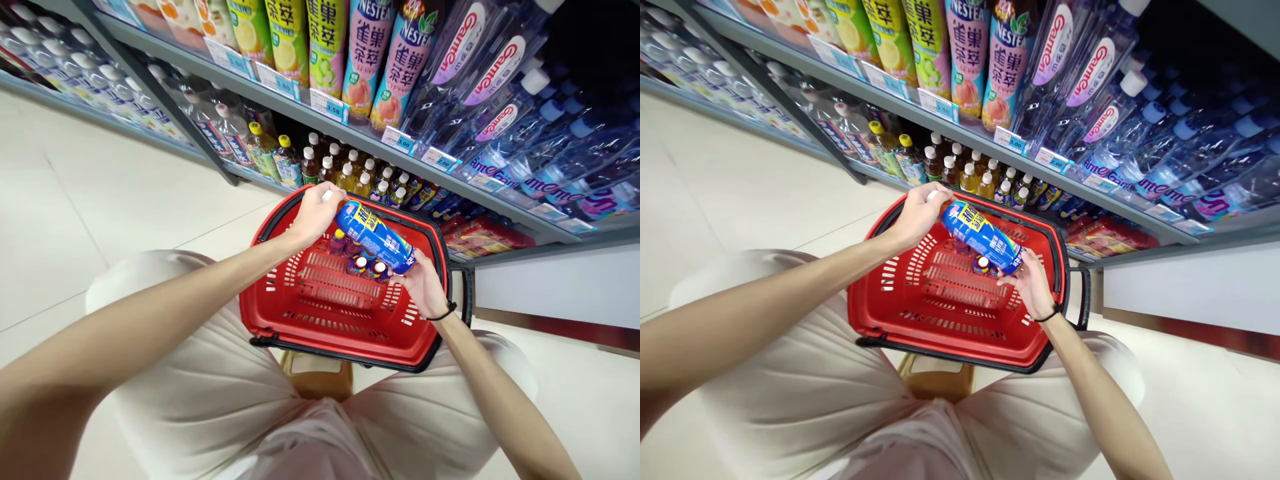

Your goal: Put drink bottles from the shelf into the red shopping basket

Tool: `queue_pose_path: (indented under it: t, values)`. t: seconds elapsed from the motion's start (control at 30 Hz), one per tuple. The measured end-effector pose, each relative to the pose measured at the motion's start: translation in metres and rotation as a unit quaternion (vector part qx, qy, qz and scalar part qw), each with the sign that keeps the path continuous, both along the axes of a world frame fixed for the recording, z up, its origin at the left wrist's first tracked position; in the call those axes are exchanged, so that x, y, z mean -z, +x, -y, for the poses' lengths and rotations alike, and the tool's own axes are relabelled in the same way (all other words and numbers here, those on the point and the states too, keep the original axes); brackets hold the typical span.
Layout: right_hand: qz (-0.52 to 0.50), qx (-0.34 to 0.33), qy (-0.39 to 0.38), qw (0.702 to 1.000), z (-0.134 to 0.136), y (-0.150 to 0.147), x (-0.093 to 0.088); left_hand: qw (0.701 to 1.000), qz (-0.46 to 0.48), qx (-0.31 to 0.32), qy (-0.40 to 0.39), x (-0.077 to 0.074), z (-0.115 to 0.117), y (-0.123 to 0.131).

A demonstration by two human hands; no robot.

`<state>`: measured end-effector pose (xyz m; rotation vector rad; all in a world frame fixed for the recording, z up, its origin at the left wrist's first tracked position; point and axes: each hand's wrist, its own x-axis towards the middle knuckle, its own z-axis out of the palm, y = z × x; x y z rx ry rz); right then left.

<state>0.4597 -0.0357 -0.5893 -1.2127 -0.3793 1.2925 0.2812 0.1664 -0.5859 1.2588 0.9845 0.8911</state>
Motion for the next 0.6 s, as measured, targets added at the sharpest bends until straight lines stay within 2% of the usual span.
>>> queue_pose_path:
  t: [0.1, 0.2, 0.43, 0.6]
  values:
    - [0.031, 0.014, 0.033, 0.999, 0.0004, 0.0000, -0.0030, 0.999, -0.005, -0.002, 0.039, -0.0026, 0.0003, -0.0016]
    - [0.043, -0.002, 0.056, 0.997, 0.0022, -0.0015, -0.0064, 0.998, -0.013, -0.009, 0.062, -0.0061, 0.0000, -0.0040]
    - [0.086, 0.008, 0.045, 0.995, 0.0024, -0.0036, -0.0096, 0.997, -0.029, -0.008, 0.070, -0.0030, -0.0018, -0.0060]
    - [0.062, 0.004, 0.046, 0.997, 0.0020, -0.0024, -0.0105, 0.991, -0.066, -0.015, 0.113, -0.0077, 0.0018, -0.0080]
